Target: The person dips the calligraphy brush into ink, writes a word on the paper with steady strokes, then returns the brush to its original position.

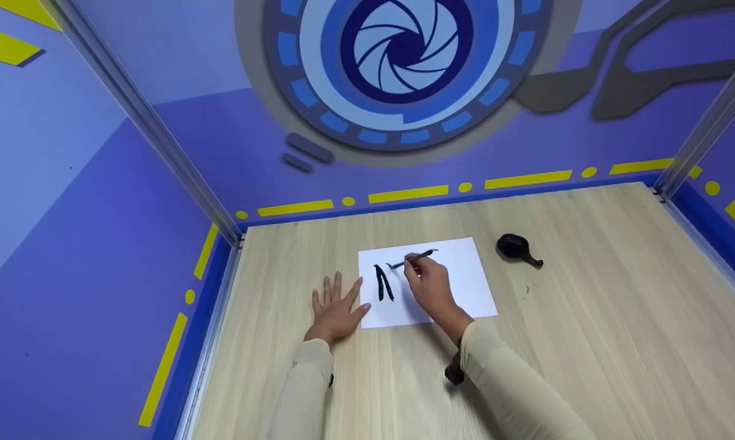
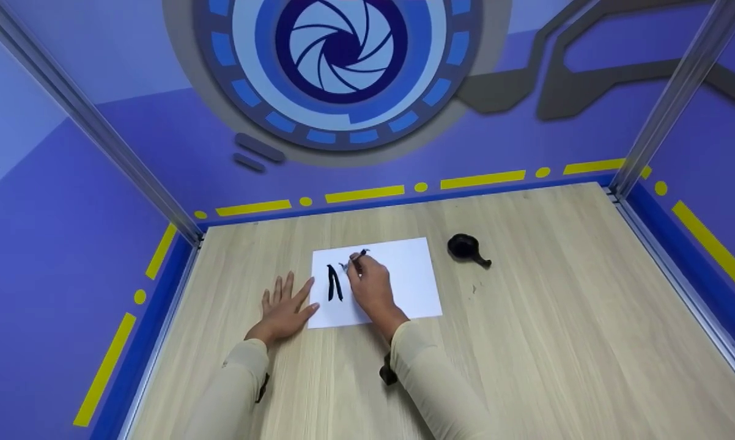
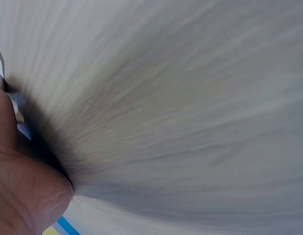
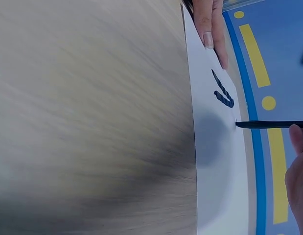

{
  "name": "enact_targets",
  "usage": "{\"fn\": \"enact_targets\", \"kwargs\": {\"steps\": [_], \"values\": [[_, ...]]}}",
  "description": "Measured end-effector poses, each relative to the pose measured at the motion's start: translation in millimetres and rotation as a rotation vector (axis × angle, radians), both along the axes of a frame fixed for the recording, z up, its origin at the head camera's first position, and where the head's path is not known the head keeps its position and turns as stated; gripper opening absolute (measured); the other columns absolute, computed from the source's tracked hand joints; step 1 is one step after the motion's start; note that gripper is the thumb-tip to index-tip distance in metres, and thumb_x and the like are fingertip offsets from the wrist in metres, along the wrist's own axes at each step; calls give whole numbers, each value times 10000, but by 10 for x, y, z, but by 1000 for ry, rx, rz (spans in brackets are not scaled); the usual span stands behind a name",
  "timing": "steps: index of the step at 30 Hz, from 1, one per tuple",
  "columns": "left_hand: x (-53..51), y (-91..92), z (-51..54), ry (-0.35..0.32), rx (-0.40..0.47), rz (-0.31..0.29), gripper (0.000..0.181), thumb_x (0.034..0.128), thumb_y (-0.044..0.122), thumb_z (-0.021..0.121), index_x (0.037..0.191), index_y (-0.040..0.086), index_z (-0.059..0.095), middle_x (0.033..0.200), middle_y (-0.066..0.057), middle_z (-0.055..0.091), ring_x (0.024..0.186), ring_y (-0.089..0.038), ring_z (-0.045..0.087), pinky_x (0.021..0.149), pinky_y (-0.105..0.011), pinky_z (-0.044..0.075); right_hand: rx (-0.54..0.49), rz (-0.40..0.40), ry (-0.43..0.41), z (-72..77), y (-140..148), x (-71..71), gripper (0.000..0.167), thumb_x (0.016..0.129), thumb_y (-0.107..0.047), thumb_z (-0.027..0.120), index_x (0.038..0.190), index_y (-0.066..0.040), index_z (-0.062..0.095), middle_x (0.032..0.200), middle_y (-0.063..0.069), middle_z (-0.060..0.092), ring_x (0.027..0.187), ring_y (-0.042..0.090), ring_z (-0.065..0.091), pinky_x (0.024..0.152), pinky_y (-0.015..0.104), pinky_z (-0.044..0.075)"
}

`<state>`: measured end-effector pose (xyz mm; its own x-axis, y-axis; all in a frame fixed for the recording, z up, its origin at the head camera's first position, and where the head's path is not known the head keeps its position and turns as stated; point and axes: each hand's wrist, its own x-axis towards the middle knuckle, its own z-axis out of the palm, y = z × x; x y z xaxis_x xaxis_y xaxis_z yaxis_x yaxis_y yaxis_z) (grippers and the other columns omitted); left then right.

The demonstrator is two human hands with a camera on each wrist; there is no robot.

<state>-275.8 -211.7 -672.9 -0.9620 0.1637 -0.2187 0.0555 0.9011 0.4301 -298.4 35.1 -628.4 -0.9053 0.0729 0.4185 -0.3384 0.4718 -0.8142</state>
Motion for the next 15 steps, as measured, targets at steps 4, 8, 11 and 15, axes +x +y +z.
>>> {"fn": "enact_targets", "kwargs": {"steps": [4,8,11,15], "values": [[-14,0,-22,4,-10,-2,717,1062,683,426,1698,455,185,1828,-93,-100,1683,-399,-175,1309,-697,-125,-14,-3,-18,4,15,-7,119,979,-53,708,1048,-9,794,958,123,823,856,212,759,795,381,633],[-10,1,-14,2,-3,0,719,1062,669,447,1699,441,205,1829,-96,-92,1683,-410,-167,1308,-701,-122,-13,-7,-40,27,37,-1,107,980,-87,709,1008,-30,796,914,107,815,810,191,725,755,345,605],[-6,1,-12,4,-1,3,716,1064,658,453,1700,427,219,1829,-104,-83,1683,-420,-158,1307,-707,-117,2,-6,-51,45,51,7,108,976,-111,715,983,-39,795,875,91,805,774,178,700,719,319,584],[-1,2,-23,6,-18,2,719,1064,679,427,1701,442,192,1828,-99,-99,1682,-411,-172,1308,-702,-124,13,0,-70,65,66,19,114,973,-118,718,957,-32,791,834,82,793,739,169,681,684,303,563]]}}
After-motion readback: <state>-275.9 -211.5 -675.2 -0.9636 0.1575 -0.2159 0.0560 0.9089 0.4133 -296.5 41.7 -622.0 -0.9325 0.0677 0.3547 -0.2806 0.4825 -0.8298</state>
